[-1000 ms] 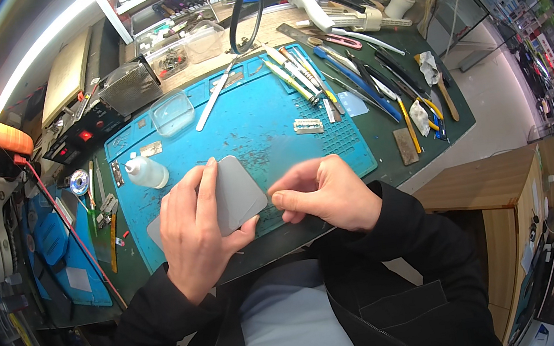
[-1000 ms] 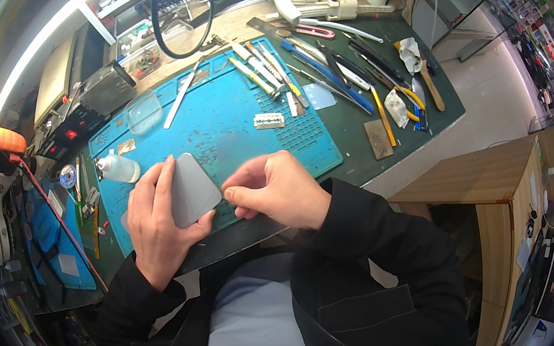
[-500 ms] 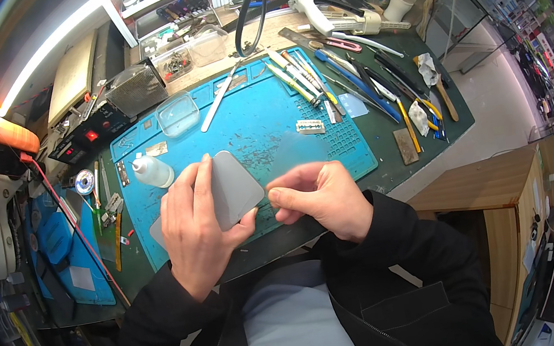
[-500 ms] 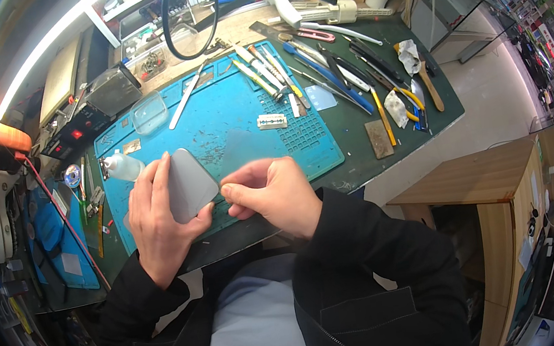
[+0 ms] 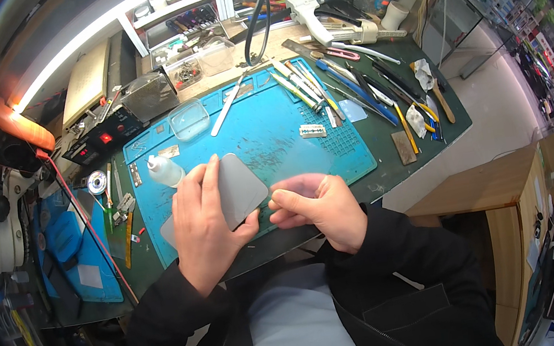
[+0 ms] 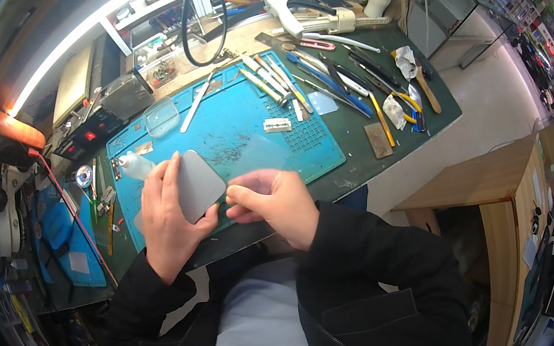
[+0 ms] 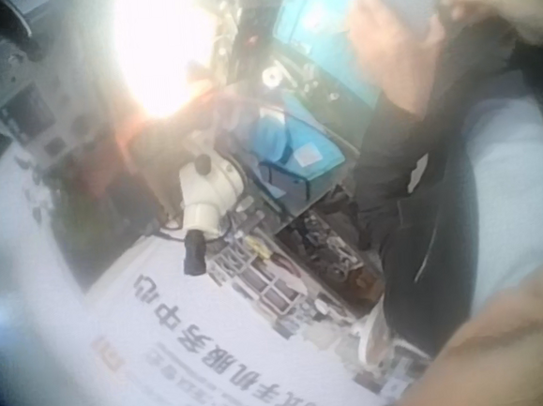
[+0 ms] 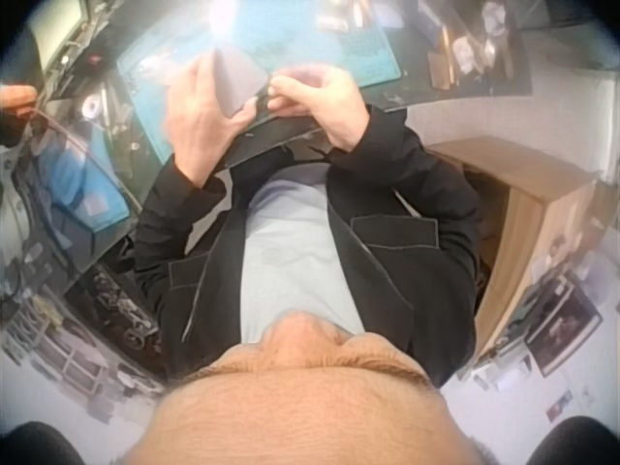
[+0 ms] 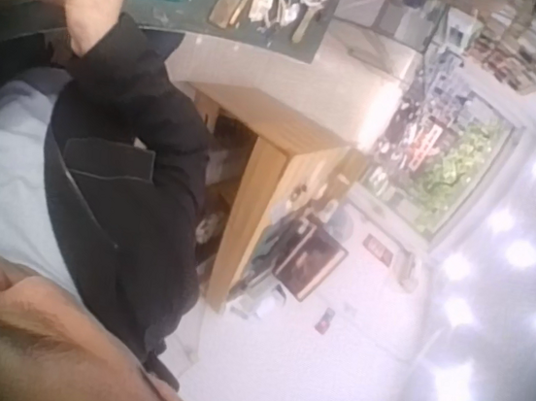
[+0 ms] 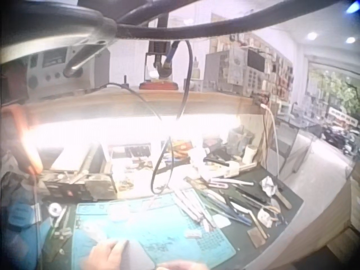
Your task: The person applies a protective film to the back of a smartphone. They repeatedly apply liquid from a small bottle and use a plastic card to smooth the film, then peel and reposition the film multiple times.
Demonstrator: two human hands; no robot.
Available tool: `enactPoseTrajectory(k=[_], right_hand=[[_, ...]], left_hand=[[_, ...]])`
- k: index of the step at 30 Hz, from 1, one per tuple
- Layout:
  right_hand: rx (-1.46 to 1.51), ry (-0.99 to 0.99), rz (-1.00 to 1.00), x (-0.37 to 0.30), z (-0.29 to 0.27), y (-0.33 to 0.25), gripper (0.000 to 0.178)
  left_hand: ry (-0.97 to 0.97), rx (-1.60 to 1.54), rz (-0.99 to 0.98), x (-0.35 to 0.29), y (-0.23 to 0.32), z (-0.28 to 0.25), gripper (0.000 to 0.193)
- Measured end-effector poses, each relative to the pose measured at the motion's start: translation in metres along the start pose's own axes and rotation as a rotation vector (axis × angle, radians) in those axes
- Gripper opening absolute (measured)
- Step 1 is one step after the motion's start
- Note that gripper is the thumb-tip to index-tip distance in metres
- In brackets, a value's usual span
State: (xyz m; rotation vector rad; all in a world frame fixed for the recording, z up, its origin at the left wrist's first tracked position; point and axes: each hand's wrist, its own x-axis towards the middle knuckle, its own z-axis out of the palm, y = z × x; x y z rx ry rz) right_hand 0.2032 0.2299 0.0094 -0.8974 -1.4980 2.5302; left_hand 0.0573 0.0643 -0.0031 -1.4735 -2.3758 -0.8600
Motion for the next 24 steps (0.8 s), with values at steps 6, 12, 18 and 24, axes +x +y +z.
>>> enactPoseTrajectory(k=[6, 12, 18, 24], right_hand=[[-0.138, -0.01, 0.096, -0.021, -0.023, -0.018, 0.051], [-0.774, 0.266, -0.714, 0.002, -0.039, -0.028, 0.027], [-1.222, -0.086, -1.245, 0.101, 0.061, -0.016, 0.072], [-1.104, -0.054, -1.197, 0.12, 0.08, -0.011, 0.052]], left_hand=[[-0.047, -0.018, -0.013, -0.004, -0.005, -0.013, 0.096], [-0.067, -0.098, -0.141, -0.038, 0.0, -0.076, 0.095], [-0.143, -0.152, -0.504, -0.085, -0.02, -0.127, 0.09], [-0.073, 0.019, -0.54, -0.089, -0.037, -0.112, 0.088]])
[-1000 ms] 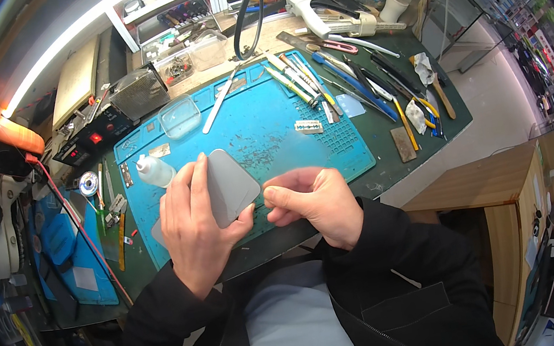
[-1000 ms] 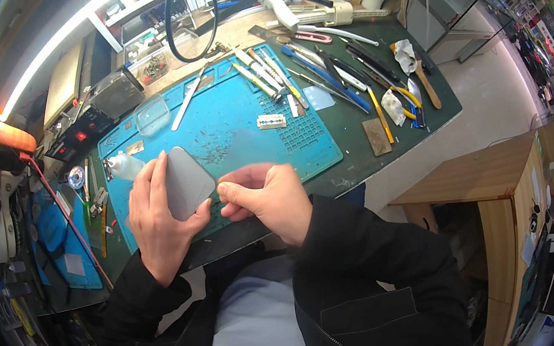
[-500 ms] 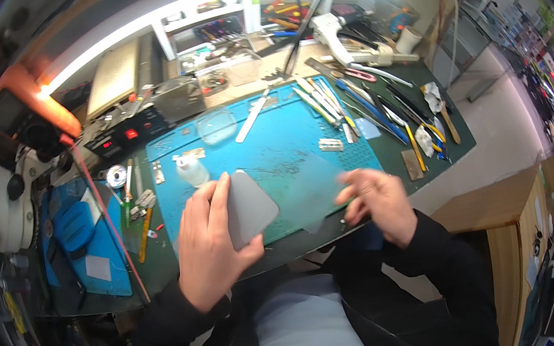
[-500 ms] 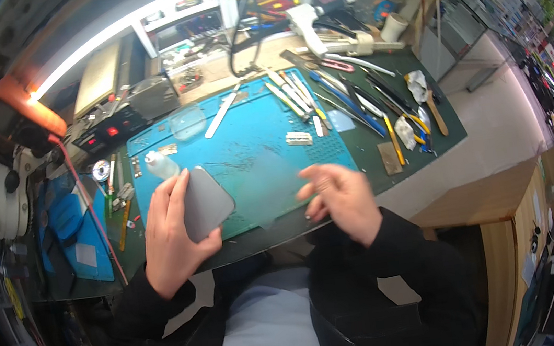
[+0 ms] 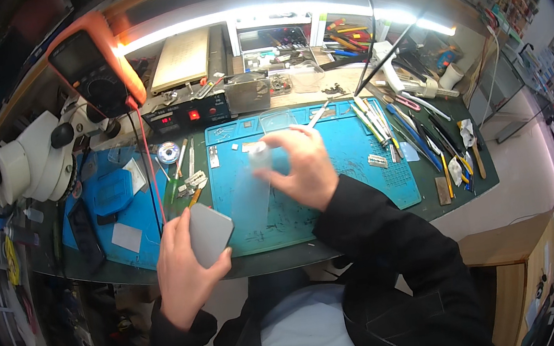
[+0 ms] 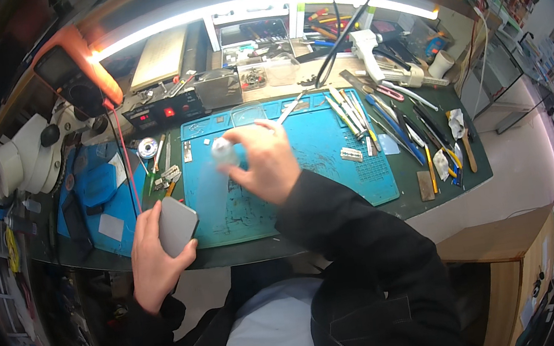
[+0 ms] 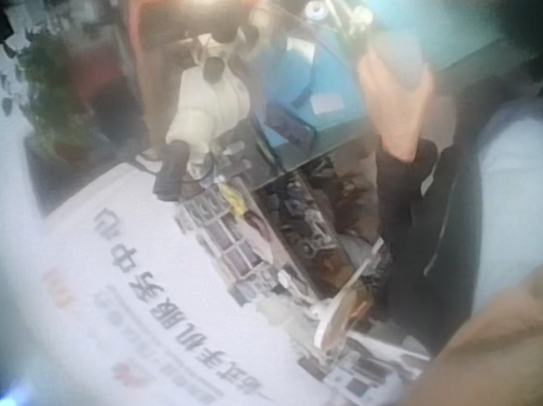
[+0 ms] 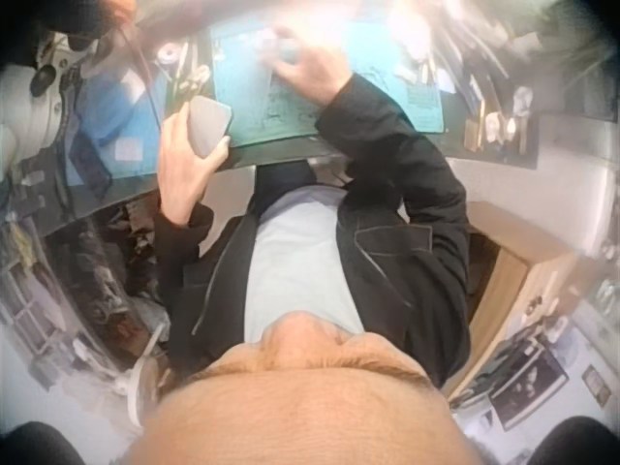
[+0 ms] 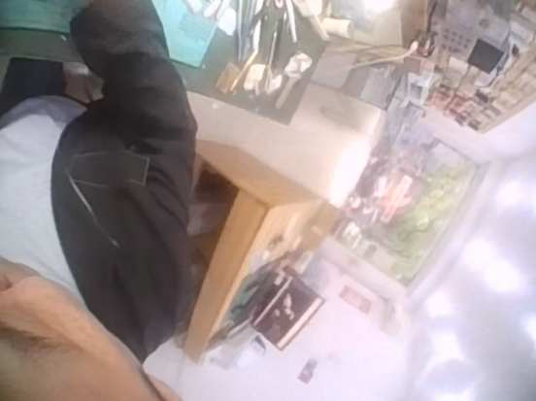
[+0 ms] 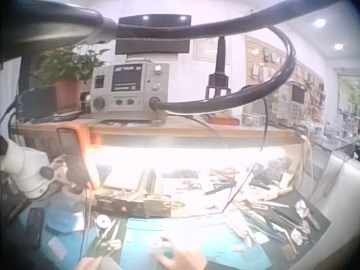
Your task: The person applies a protective film to the back of a smartphone. They repeatedly apply liquid from a small bottle and use a plastic card to smooth the film, then peel and reposition the film multiple times.
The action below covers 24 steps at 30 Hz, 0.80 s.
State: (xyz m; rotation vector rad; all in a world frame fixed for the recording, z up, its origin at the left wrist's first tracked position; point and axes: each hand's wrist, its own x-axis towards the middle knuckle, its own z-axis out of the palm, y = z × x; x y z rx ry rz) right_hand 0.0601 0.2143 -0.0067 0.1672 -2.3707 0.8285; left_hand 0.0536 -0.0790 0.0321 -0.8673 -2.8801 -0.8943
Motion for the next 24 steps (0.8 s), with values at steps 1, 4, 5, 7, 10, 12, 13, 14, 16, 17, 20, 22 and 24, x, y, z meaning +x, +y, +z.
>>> enactPoseTrajectory(k=[1, 4, 5, 7, 10, 12, 13, 14, 16, 17, 20, 22, 24], right_hand=[[0.016, 0.04, 0.029, -0.003, -0.007, 0.0, 0.05], [0.023, 0.117, 0.01, -0.025, -0.054, -0.007, 0.049], [0.007, 0.136, -0.011, -0.037, -0.067, -0.011, 0.051], [-0.065, 0.061, 0.011, -0.059, -0.086, -0.026, 0.053], [-0.195, 0.003, -0.059, -0.077, -0.095, -0.032, 0.056], [-0.27, 0.002, -0.128, -0.081, -0.094, -0.028, 0.059], [-0.309, -0.011, -0.143, -0.083, -0.094, -0.023, 0.058], [-0.347, -0.026, -0.159, -0.083, -0.094, -0.018, 0.056], [-0.413, -0.048, -0.188, -0.084, -0.092, -0.013, 0.052], [-0.443, -0.056, -0.2, -0.083, -0.091, -0.013, 0.049], [-0.491, -0.069, -0.233, -0.081, -0.088, -0.013, 0.043], [-0.504, -0.076, -0.255, -0.08, -0.088, -0.012, 0.042], [-0.511, -0.083, -0.278, -0.08, -0.088, -0.01, 0.042]], left_hand=[[0.016, 0.02, 0.008, 0.002, 0.001, 0.003, 0.088], [0.072, 0.061, 0.094, 0.016, 0.011, 0.021, 0.087], [0.069, 0.067, 0.131, 0.021, 0.014, 0.029, 0.088], [0.069, 0.08, 0.205, 0.029, 0.024, 0.044, 0.089], [0.035, 0.099, 0.251, 0.037, 0.042, 0.061, 0.091], [0.019, 0.12, 0.255, 0.038, 0.05, 0.07, 0.092], [0.017, 0.137, 0.254, 0.038, 0.052, 0.072, 0.093], [0.017, 0.154, 0.251, 0.038, 0.054, 0.073, 0.094], [0.014, 0.17, 0.248, 0.037, 0.054, 0.073, 0.095], [0.014, 0.179, 0.246, 0.037, 0.054, 0.072, 0.095], [-0.004, 0.182, 0.239, 0.039, 0.056, 0.07, 0.096], [-0.013, 0.186, 0.228, 0.039, 0.057, 0.069, 0.096], [0.0, 0.201, 0.242, 0.039, 0.057, 0.068, 0.095]])
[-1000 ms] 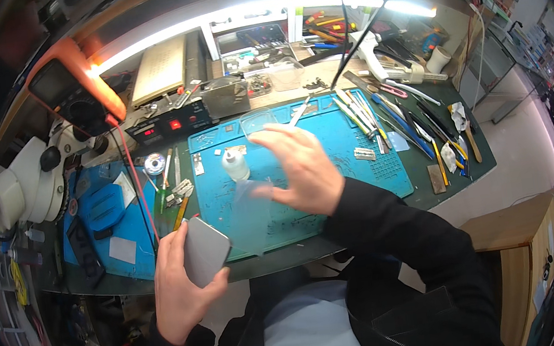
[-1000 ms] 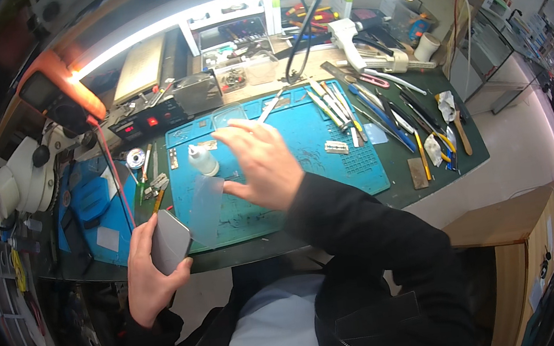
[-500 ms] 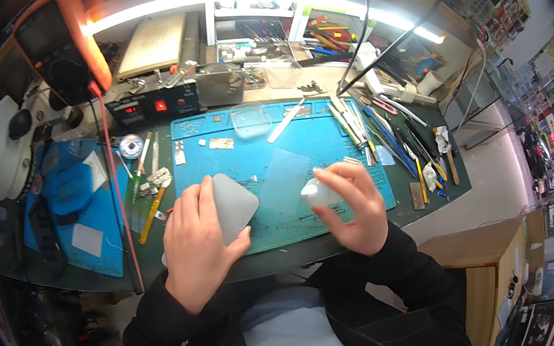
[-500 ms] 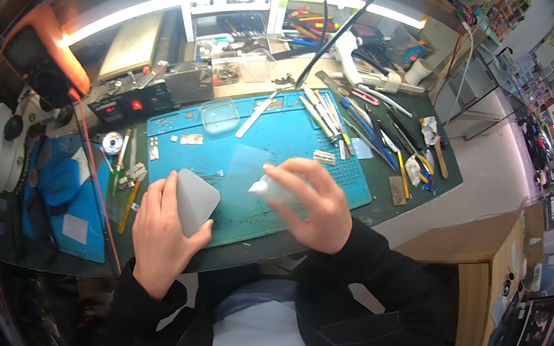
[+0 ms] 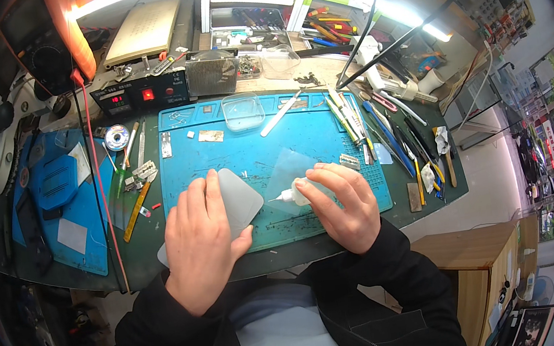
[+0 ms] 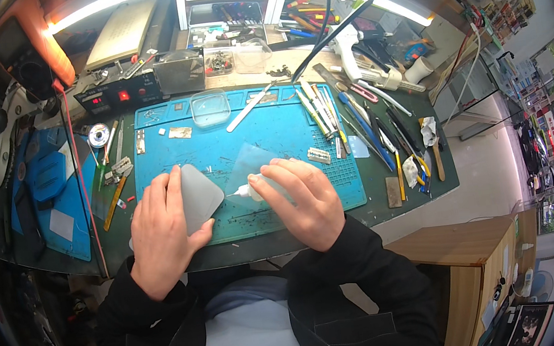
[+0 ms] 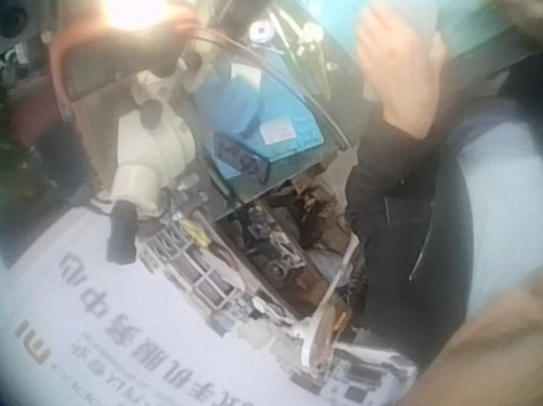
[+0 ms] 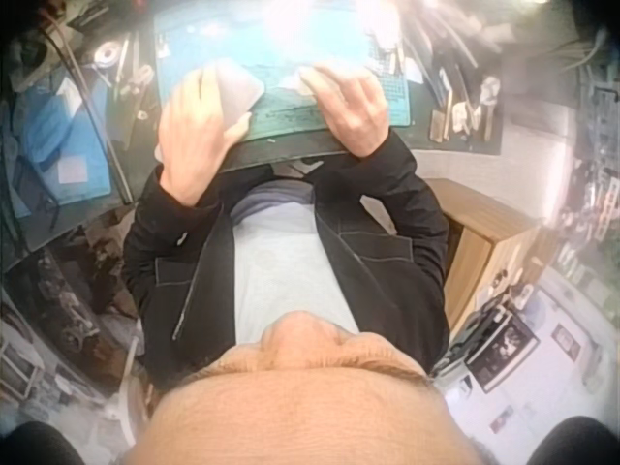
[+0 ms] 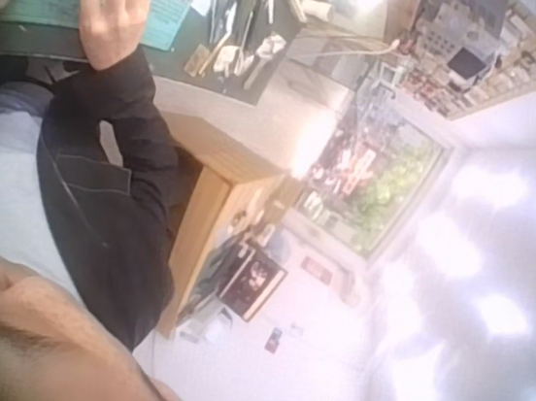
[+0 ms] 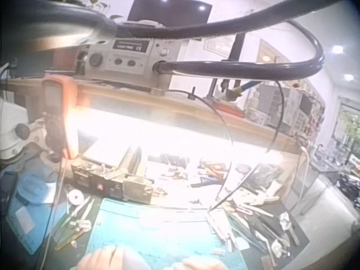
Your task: The person applies a protective film to the back of a smartphone. They repeatedly apply liquid from a small bottle and use a plastic card to smooth the film, then peel and reposition the film multiple times.
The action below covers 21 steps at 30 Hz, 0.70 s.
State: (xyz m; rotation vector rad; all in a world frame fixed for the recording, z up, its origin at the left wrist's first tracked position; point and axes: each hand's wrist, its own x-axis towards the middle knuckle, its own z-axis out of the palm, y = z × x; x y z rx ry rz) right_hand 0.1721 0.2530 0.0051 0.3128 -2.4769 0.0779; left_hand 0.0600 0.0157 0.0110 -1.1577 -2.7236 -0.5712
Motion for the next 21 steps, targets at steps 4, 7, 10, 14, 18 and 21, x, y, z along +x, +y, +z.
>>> enactPoseTrajectory(k=[4, 7, 10, 14, 18, 21], right_hand=[[-0.01, 0.015, 0.024, 0.0039, -0.0053, -0.0012, 0.042], [0.001, 0.031, 0.03, 0.0033, -0.0055, -0.0005, 0.042], [0.016, -0.005, 0.008, 0.0042, -0.0046, -0.0003, 0.045], [0.007, -0.038, -0.009, 0.0013, -0.0016, 0.0008, 0.046], [0.001, -0.044, -0.036, 0.002, -0.0006, 0.0003, 0.043], [-0.004, -0.037, -0.032, 0.0027, -0.0008, 0.0006, 0.043]], left_hand=[[0.017, 0.026, 0.03, 0.0009, 0.0003, -0.0014, 0.093], [0.027, 0.027, 0.033, 0.0005, 0.001, -0.0005, 0.094], [0.005, 0.001, -0.002, -0.0008, 0.0022, 0.0008, 0.097], [0.006, -0.018, -0.009, -0.0012, 0.0041, 0.0004, 0.099], [0.009, -0.008, -0.007, -0.0019, 0.0042, 0.0012, 0.1], [0.025, 0.02, 0.008, -0.0027, 0.0035, 0.0013, 0.098]])
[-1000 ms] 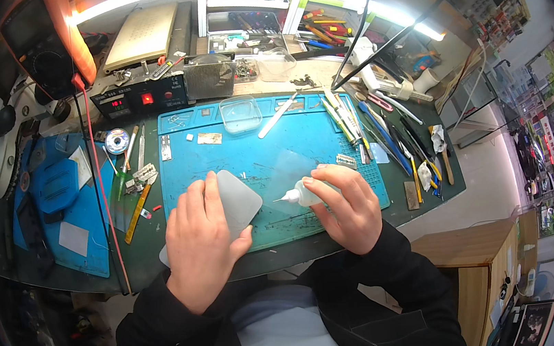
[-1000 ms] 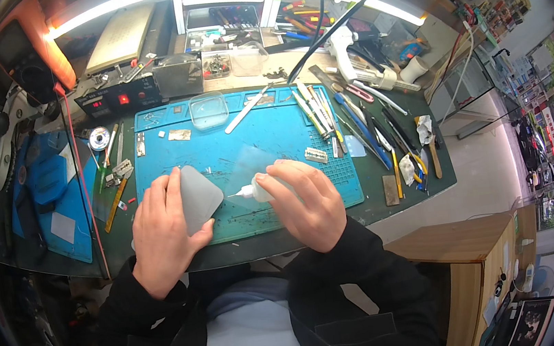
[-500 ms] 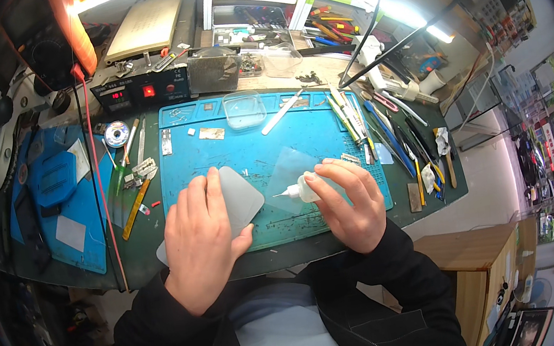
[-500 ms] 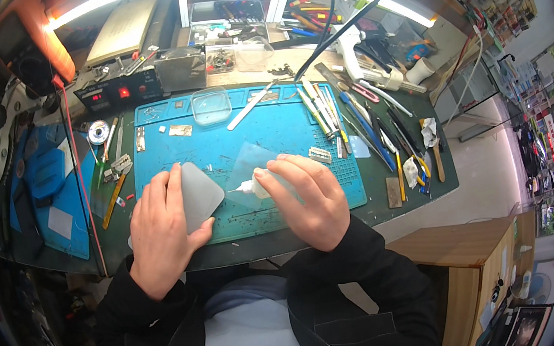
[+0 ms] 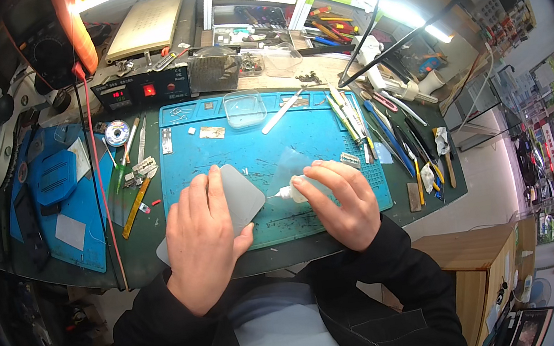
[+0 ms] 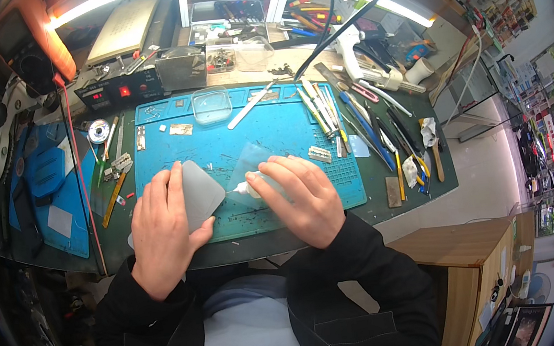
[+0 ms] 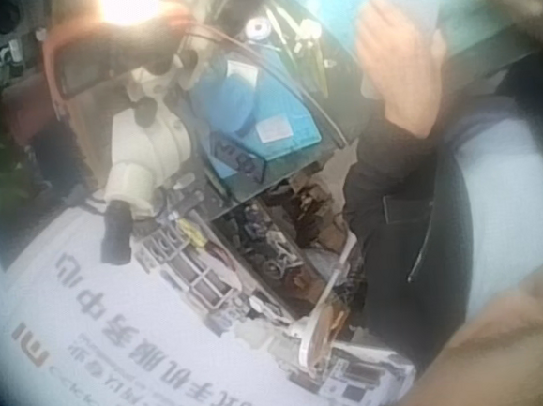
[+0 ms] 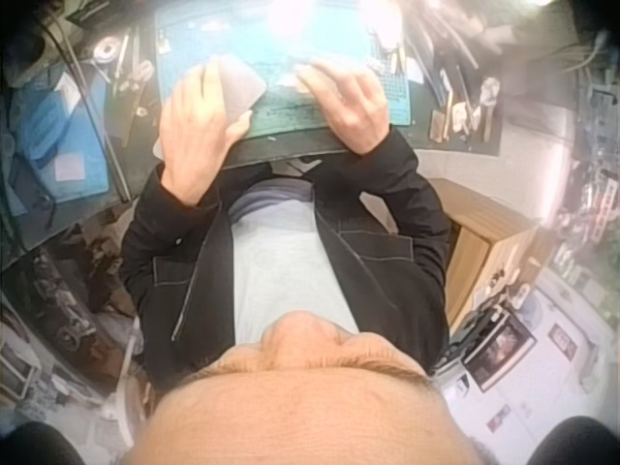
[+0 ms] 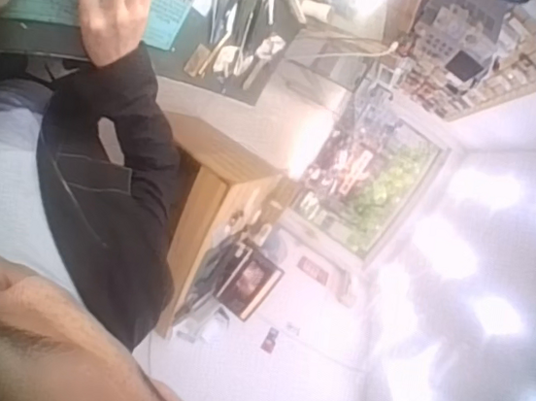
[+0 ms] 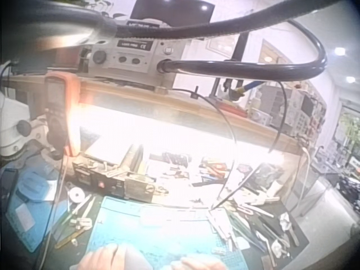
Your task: The person applies a protective film to the back of a smartphone. They repeatedly apply liquid from a small bottle and use a plastic card to smooth the film, then peel and reposition the film multiple times.
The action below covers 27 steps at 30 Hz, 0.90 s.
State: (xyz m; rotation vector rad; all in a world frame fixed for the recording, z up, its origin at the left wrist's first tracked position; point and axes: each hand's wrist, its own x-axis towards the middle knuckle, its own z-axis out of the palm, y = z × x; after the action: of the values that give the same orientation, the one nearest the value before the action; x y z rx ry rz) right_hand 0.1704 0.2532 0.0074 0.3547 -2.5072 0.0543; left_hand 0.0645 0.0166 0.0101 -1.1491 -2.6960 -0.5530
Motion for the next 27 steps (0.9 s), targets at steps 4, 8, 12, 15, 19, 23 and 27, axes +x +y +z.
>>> enactPoseTrajectory(k=[4, 8, 12, 15, 19, 23, 27], right_hand=[[0.064, 0.086, 0.114, -0.001, -0.004, 0.005, 0.046], [0.387, 0.218, 0.386, -0.001, -0.005, 0.008, 0.053], [0.856, 0.332, 0.774, 0.003, 0.005, 0.028, 0.055], [0.763, 0.289, 0.764, 0.014, 0.023, 0.06, 0.054], [0.554, 0.133, 0.836, 0.017, 0.044, 0.07, 0.06], [0.382, 0.22, 0.677, 0.014, 0.048, 0.064, 0.066], [0.758, 0.342, 0.785, -0.002, 0.012, 0.022, 0.055]], left_hand=[[0.034, 0.016, 0.036, 0.001, -0.001, 0.0, 0.095], [0.061, -0.043, 0.037, 0.0, -0.004, 0.003, 0.094], [0.093, -0.155, 0.024, 0.001, -0.008, 0.001, 0.095], [0.063, -0.277, -0.014, 0.009, -0.012, -0.003, 0.098], [-0.02, -0.421, -0.052, 0.026, -0.017, -0.003, 0.102], [-0.069, -0.451, -0.123, 0.041, -0.015, -0.008, 0.104], [-0.033, -0.36, -0.054, 0.04, -0.015, -0.005, 0.106]])
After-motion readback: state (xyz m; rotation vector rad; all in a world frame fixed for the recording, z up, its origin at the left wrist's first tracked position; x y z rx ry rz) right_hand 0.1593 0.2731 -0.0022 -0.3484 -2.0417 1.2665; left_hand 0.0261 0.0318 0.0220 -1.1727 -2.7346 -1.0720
